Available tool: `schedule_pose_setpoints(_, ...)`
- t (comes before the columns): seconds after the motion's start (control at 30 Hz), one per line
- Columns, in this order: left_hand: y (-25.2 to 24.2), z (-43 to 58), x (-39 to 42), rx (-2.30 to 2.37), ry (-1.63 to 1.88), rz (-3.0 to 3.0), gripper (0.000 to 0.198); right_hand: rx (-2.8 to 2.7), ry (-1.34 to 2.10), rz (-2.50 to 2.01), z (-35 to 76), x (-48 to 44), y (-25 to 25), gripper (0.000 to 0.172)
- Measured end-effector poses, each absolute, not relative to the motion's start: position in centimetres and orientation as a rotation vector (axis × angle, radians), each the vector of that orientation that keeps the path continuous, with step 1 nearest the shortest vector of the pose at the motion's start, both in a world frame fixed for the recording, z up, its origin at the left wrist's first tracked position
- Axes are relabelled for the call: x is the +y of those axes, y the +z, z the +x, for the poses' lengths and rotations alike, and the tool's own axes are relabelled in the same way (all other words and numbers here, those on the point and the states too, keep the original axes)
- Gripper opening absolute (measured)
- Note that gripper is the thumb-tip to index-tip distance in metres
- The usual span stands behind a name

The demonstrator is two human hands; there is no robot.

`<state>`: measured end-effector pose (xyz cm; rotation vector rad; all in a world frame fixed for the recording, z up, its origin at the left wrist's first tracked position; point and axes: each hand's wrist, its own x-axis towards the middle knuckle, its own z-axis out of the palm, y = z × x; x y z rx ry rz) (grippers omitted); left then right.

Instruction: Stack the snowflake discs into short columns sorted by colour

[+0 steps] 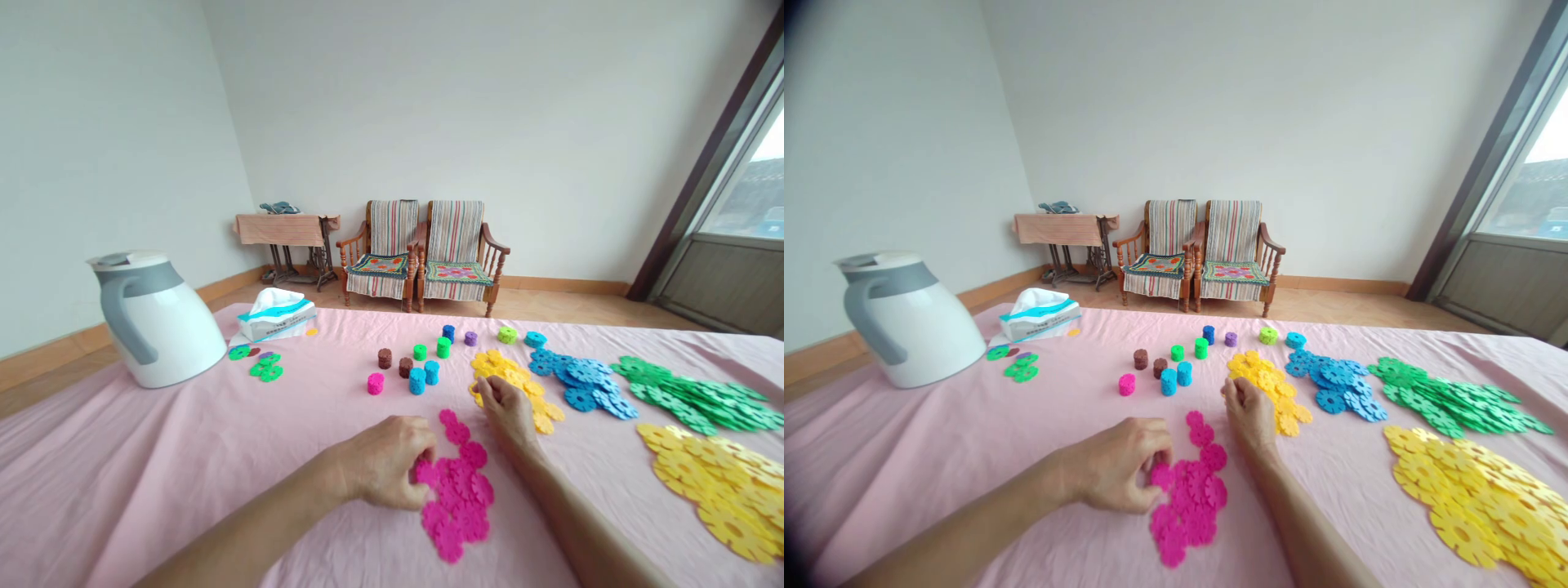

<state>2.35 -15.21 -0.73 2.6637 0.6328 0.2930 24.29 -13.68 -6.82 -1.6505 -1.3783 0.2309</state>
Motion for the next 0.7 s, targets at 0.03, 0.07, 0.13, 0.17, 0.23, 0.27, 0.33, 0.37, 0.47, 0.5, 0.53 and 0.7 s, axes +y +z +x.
schedule_pose_setpoints(0.03, -0.7, 2.1, -14.7, 0.674, 0.355, 2.644, 0.014, -1.378, 0.230, -1.651, 24.3, -13.7, -6.8, 0.048)
schedule_pose_setpoints(0.07, -0.6, 1.7, -14.0, 0.735, 0.432, 2.617, 0.015, -1.378, 0.230, -1.651, 24.3, -13.7, -6.8, 0.048)
schedule_pose_setpoints(0.13, -0.4, 0.7, -12.3, 0.902, 0.623, 2.546, 0.018, -1.379, 0.232, -1.643, 24.3, -13.7, -6.8, 0.049)
schedule_pose_setpoints(0.17, -0.5, 0.1, -11.3, 0.993, 0.717, 2.507, 0.019, -1.381, 0.232, -1.639, 24.3, -13.7, -6.8, 0.050)
schedule_pose_setpoints(0.23, -0.8, -1.2, -9.5, 1.158, 0.871, 2.457, 0.015, -1.382, 0.230, -1.635, 24.3, -13.6, -6.9, 0.051)
schedule_pose_setpoints(0.27, -1.1, -1.7, -8.7, 1.231, 0.926, 2.442, 0.015, -1.380, 0.227, -1.634, 24.3, -13.6, -6.9, 0.051)
schedule_pose_setpoints(0.33, -1.9, -2.5, -7.4, 1.325, 0.981, 2.417, 0.015, -1.378, 0.227, -1.634, 24.3, -13.5, -7.0, 0.050)
schedule_pose_setpoints(0.37, -2.3, -2.8, -7.0, 1.350, 0.988, 2.412, 0.015, -1.378, 0.229, -1.636, 24.3, -13.5, -7.1, 0.050)
schedule_pose_setpoints(0.47, -3.1, -3.1, -6.5, 1.365, 0.980, 2.423, 0.015, -1.382, 0.234, -1.649, 24.3, -13.5, -7.1, 0.048)
schedule_pose_setpoints(0.5, -3.2, -3.1, -6.5, 1.362, 0.973, 2.432, 0.015, -1.384, 0.234, -1.653, 24.3, -13.5, -7.1, 0.048)
schedule_pose_setpoints(0.53, -3.3, -3.0, -6.5, 1.361, 0.967, 2.439, 0.015, -1.386, 0.231, -1.655, 24.3, -13.5, -7.0, 0.048)
schedule_pose_setpoints(0.7, -3.3, -2.8, -6.6, 1.384, 0.944, 2.439, 0.014, -1.390, 0.221, -1.651, 24.3, -13.6, -7.0, 0.049)
